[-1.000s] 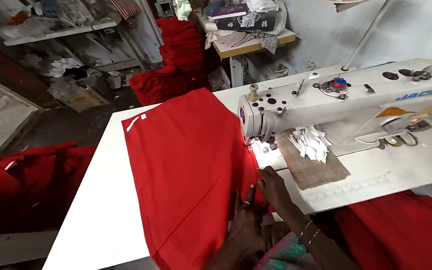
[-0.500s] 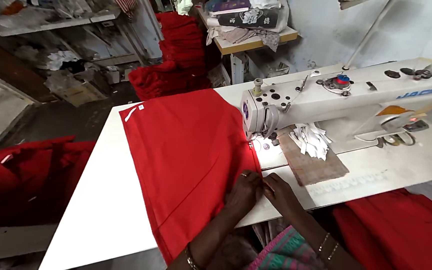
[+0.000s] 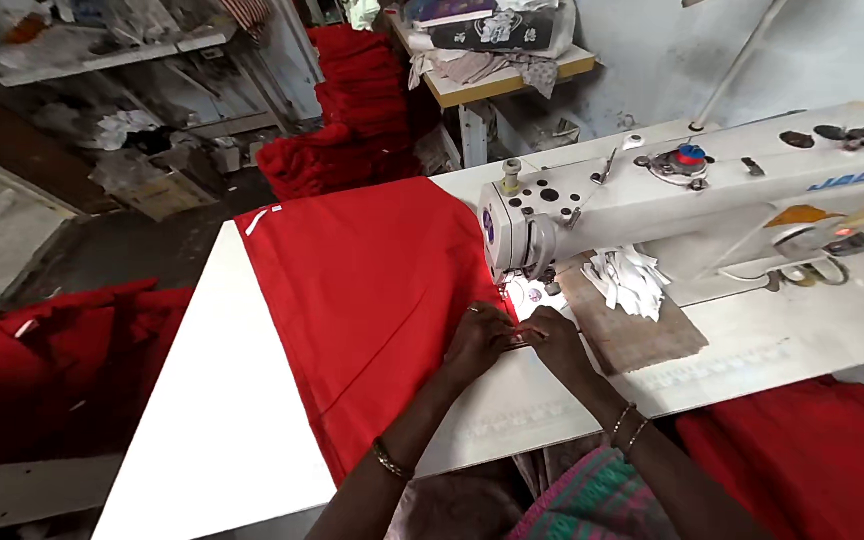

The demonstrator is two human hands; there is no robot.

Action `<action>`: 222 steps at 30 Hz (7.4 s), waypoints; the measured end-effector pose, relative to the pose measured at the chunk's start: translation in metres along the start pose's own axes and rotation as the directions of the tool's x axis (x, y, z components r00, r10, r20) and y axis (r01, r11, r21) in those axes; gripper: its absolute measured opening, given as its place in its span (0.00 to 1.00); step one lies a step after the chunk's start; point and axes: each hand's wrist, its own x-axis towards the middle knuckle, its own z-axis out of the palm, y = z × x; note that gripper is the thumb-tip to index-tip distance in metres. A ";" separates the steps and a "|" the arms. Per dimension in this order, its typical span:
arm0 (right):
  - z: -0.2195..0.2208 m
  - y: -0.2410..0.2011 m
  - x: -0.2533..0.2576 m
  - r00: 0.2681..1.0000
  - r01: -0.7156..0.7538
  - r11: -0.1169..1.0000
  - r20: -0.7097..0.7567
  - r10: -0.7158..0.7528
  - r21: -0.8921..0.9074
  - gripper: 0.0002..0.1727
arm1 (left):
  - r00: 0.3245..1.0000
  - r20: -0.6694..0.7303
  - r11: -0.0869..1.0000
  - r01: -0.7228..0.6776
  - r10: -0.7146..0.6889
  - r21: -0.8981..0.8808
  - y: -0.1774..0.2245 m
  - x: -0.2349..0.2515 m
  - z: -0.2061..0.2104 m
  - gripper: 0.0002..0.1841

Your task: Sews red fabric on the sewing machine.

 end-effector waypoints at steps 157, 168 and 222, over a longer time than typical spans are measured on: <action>0.006 -0.036 -0.039 0.998 -0.046 0.986 -0.040 0.040 -0.161 0.15 | 0.960 -0.026 0.876 0.265 -0.278 0.403 0.146 -0.073 0.068 0.15; 0.009 -0.032 -0.023 0.993 -0.117 0.980 0.004 0.119 -0.161 0.12 | 0.975 0.042 0.976 0.219 -0.219 0.003 0.097 -0.074 0.031 0.19; -0.164 0.118 -0.021 0.907 -0.236 0.883 -0.418 0.050 -0.407 0.21 | 0.997 -0.002 0.992 0.070 -0.071 -0.104 -0.042 0.044 -0.029 0.13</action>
